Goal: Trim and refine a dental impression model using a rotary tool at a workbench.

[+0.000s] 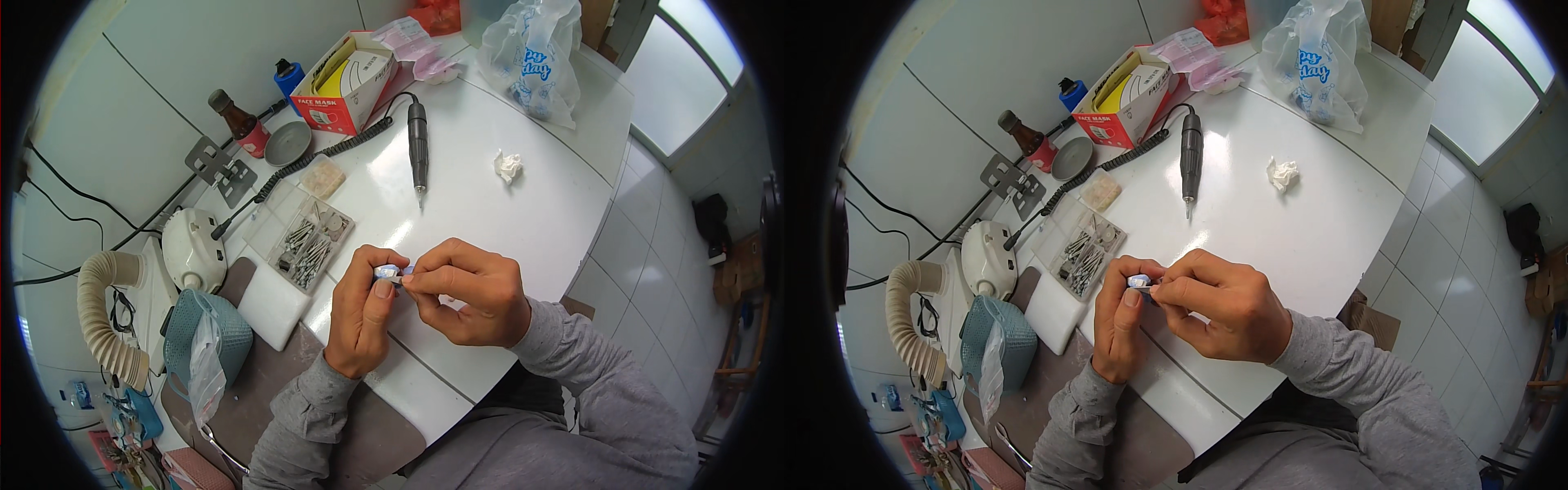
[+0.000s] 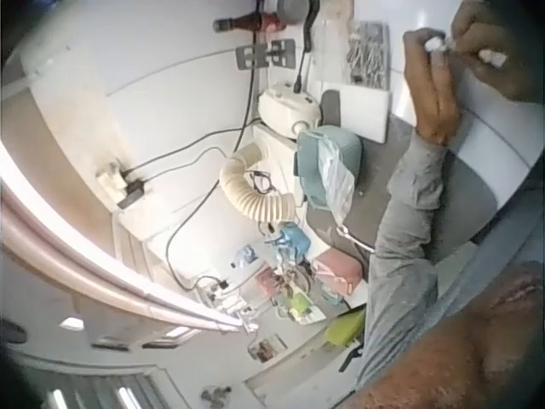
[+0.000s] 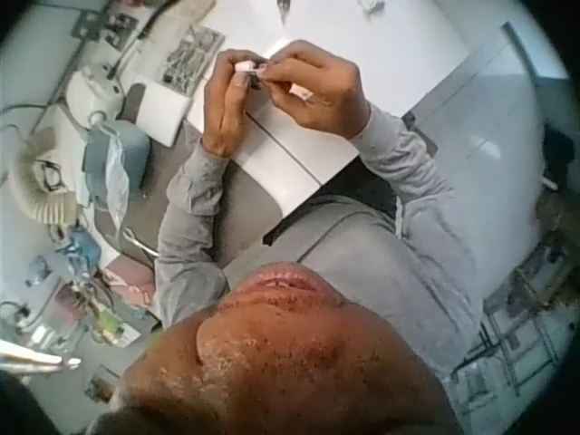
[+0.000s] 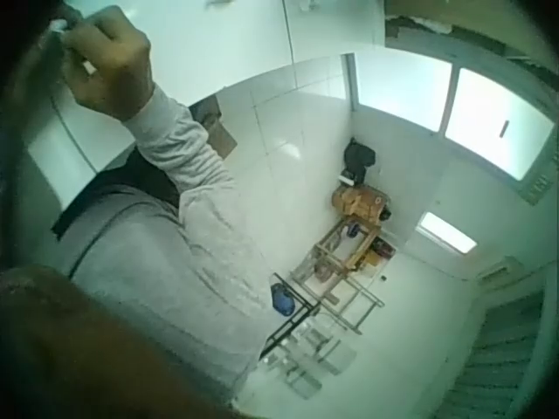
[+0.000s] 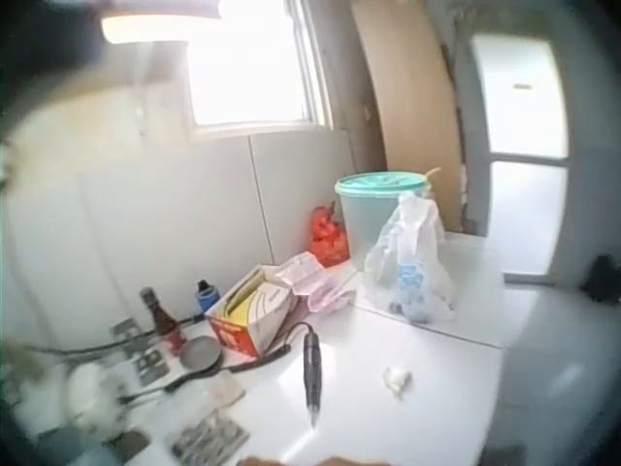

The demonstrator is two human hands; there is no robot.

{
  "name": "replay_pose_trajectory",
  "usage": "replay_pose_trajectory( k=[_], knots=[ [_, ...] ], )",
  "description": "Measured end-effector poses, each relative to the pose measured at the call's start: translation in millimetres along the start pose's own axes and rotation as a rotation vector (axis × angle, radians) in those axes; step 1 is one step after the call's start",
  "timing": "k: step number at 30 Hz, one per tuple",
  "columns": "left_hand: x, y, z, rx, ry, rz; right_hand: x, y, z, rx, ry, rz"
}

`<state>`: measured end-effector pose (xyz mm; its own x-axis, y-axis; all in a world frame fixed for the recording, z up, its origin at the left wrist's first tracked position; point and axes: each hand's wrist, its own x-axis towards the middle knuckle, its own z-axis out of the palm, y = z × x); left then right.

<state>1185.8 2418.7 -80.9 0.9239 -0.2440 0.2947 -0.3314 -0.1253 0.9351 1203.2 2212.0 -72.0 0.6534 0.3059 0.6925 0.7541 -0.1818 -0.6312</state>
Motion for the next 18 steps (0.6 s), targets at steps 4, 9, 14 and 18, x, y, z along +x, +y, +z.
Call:
replay_pose_trajectory(
  k=[4, 9, 14, 18],
  knots=[
    [0.1, 3.7, -0.1, 0.023, -0.006, -0.009, -0.4, -0.9, -0.5, 0.001, 0.005, -0.002],
    [2.9, -3.4, -0.3, 0.041, 0.006, 0.064, 2.0, 0.4, 0.9, -0.004, 0.000, 0.003],
    [5.1, -1.4, 2.1, 0.056, -0.001, 0.062, 0.8, 1.3, 0.7, -0.036, 0.021, -0.033],
    [0.9, -0.9, -0.5, 0.059, 0.016, 0.065, 1.7, -2.9, 3.9, -0.023, 0.016, -0.042]
  ],
)
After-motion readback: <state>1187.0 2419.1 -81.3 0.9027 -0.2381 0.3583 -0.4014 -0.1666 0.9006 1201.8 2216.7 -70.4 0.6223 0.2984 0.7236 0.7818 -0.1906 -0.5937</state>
